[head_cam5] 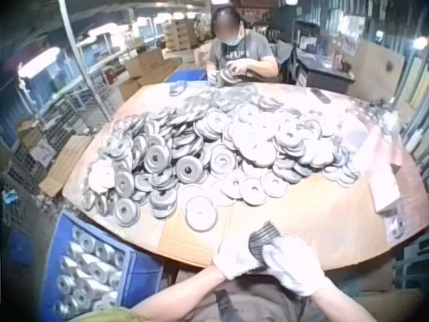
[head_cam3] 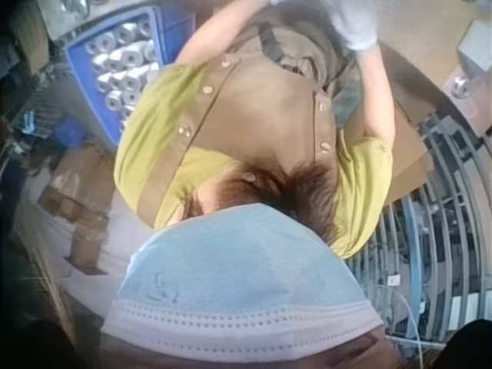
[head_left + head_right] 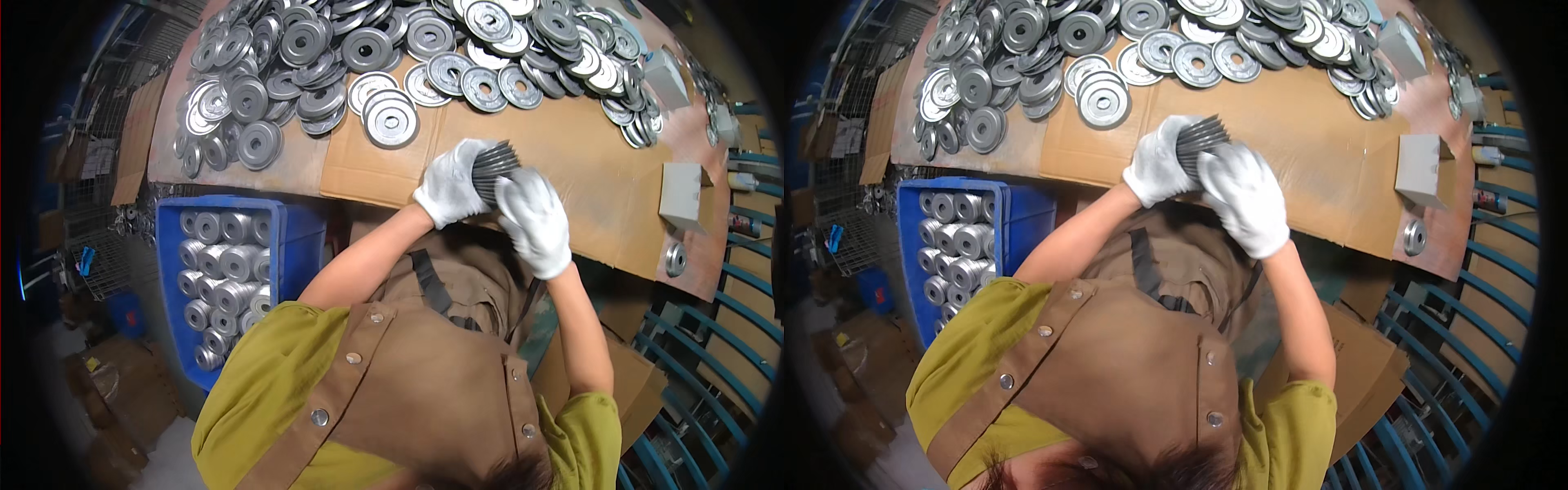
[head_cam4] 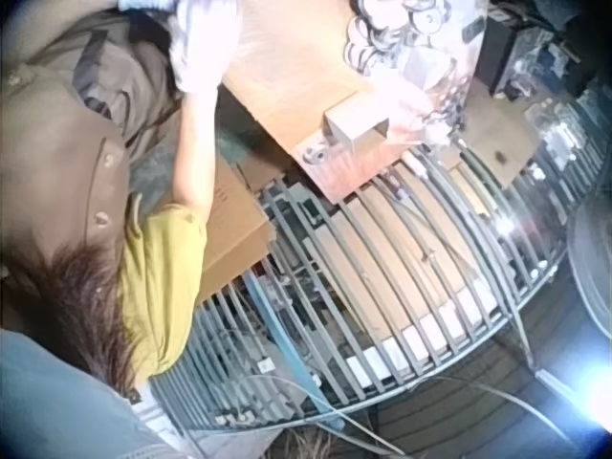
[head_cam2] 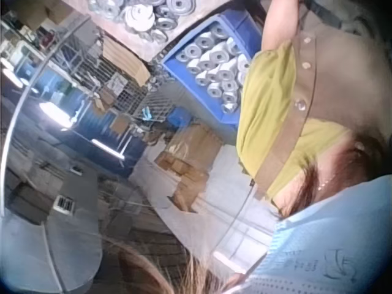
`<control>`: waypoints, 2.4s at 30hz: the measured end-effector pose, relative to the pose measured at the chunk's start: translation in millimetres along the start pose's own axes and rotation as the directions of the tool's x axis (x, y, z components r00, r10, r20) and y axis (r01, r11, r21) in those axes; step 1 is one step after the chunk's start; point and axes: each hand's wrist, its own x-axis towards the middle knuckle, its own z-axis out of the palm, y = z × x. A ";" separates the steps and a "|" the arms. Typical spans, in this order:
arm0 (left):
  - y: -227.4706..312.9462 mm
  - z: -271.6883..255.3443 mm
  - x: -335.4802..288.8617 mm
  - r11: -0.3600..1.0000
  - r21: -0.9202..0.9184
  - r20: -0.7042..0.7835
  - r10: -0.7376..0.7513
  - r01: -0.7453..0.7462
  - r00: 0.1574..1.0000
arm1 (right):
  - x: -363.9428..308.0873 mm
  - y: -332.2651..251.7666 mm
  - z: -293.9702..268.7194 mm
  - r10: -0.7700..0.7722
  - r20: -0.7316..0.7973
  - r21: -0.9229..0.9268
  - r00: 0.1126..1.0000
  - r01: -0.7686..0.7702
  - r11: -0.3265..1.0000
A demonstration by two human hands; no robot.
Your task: The person stacks and sorts circular metal rings by hand from a work table into a blue bin.
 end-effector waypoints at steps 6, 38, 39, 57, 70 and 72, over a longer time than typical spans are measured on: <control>6.5 2.2 0.0 0.998 -0.024 0.036 -0.050 0.051 0.998 | -38.0 16.7 22.8 0.640 -0.189 0.427 0.745 -0.525 0.736; 44.2 24.7 27.8 0.951 0.300 0.095 0.051 -0.078 0.994 | 6.7 56.7 26.3 0.807 -0.018 0.892 0.590 -0.354 0.279; 43.5 28.5 28.7 0.959 0.267 0.100 0.065 -0.090 0.993 | 3.5 59.9 23.9 0.807 -0.039 0.857 0.589 -0.396 0.330; 10.6 12.2 3.6 0.997 0.013 0.002 0.080 -0.080 0.997 | 8.5 45.6 41.8 0.829 0.037 0.877 0.558 -0.415 0.241; 16.3 17.5 -0.7 0.989 0.029 -0.053 0.149 -0.148 0.987 | 25.5 59.8 21.3 0.671 0.336 0.771 0.661 -0.603 0.207; 5.0 19.3 -4.9 0.983 0.102 -0.100 0.161 -0.151 0.982 | 22.1 18.4 38.2 0.643 -0.027 0.389 0.765 -0.585 0.712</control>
